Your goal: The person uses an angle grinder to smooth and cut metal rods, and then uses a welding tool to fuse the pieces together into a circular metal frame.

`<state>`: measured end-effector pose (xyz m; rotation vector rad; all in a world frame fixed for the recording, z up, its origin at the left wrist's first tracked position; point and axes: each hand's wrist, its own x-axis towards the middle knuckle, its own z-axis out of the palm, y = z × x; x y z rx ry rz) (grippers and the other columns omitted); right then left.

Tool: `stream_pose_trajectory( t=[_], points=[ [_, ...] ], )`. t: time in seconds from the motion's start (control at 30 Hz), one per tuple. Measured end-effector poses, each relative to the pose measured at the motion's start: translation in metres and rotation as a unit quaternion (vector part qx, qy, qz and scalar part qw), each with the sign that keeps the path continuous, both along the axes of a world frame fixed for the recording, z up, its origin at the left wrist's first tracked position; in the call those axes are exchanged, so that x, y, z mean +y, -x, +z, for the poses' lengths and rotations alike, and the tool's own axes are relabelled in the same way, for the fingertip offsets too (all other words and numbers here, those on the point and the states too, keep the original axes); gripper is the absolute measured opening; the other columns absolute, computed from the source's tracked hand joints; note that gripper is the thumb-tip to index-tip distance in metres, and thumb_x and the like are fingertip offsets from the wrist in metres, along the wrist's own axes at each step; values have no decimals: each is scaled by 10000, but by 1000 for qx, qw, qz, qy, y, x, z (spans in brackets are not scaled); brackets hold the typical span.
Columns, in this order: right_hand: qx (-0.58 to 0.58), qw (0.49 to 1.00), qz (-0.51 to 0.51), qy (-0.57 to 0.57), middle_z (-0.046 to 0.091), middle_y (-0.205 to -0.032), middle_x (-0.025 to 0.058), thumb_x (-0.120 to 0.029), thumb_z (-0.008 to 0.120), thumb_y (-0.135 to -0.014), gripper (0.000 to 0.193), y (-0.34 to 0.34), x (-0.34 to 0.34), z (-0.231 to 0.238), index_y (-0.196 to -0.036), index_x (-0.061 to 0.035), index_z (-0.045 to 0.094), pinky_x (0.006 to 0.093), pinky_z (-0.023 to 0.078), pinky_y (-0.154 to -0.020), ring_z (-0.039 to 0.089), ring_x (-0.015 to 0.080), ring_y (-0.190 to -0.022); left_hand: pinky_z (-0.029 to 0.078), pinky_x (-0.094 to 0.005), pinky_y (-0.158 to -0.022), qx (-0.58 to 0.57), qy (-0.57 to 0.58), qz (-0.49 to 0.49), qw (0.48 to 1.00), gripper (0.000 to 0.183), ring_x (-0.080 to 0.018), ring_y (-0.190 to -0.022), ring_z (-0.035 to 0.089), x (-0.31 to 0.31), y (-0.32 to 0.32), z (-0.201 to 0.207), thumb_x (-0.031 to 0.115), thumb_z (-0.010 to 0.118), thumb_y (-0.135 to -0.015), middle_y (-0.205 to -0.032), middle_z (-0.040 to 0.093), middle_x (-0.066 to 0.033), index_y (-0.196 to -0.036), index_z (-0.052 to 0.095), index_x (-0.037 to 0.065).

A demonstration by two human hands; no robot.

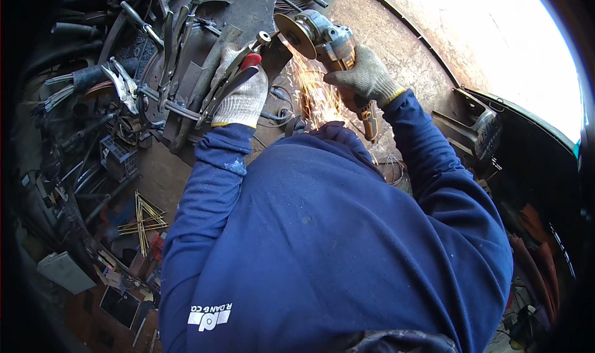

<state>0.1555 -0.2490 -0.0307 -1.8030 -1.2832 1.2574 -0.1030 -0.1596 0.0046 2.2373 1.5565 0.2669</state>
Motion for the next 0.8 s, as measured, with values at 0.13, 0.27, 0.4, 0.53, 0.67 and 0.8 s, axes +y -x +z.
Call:
stream_pose_trajectory(
  t=[0.13,0.27,0.4,0.53,0.67,0.8],
  points=[
    [-24,999,26,35,722,-943,168,-388,876,-592,696,-3,1,10,-1142,-26,651,382,549,-827,703,283,-869,529,-493,-881,17,13,9,1000,400,-432,-1051,622,0,0,2,25,571,-851,-1139,628,-244,-1238,652,90],
    [-4,1000,10,-2,721,-887,155,-372,869,-605,649,0,0,11,-1112,-22,663,376,557,-784,701,273,-804,526,-496,-858,-18,0,4,1000,357,-436,-1031,620,-4,3,2,63,575,-871,-1122,601,-252,-1223,616,103],
    [-14,1000,16,15,719,-883,150,-368,865,-613,612,-1,4,12,-1079,-20,675,376,553,-781,699,264,-807,525,-486,-658,-24,-70,-15,997,157,-430,-772,678,-1,11,-12,187,568,-916,-802,646,-224,-988,534,52],
    [-29,999,9,-23,720,-875,146,-377,868,-617,598,3,7,17,-1055,-14,683,369,550,-764,697,256,-794,524,-484,-646,-59,-112,-41,991,147,-435,-764,672,2,15,-27,191,557,-911,-796,640,-219,-974,546,59],
    [-13,999,22,-25,721,-859,154,-383,870,-620,597,-1,9,9,-1046,-8,684,372,553,-749,701,266,-778,527,-488,-646,-68,-79,-20,994,146,-444,-777,672,-1,10,-14,195,553,-910,-804,643,-223,-972,551,63],
    [-33,999,23,21,722,-862,158,-381,871,-616,602,-2,9,8,-1049,-7,683,378,554,-759,706,267,-796,529,-492,-647,-96,-2,43,994,145,-452,-791,672,-9,2,16,198,549,-908,-811,646,-226,-969,555,66]
  ],
)
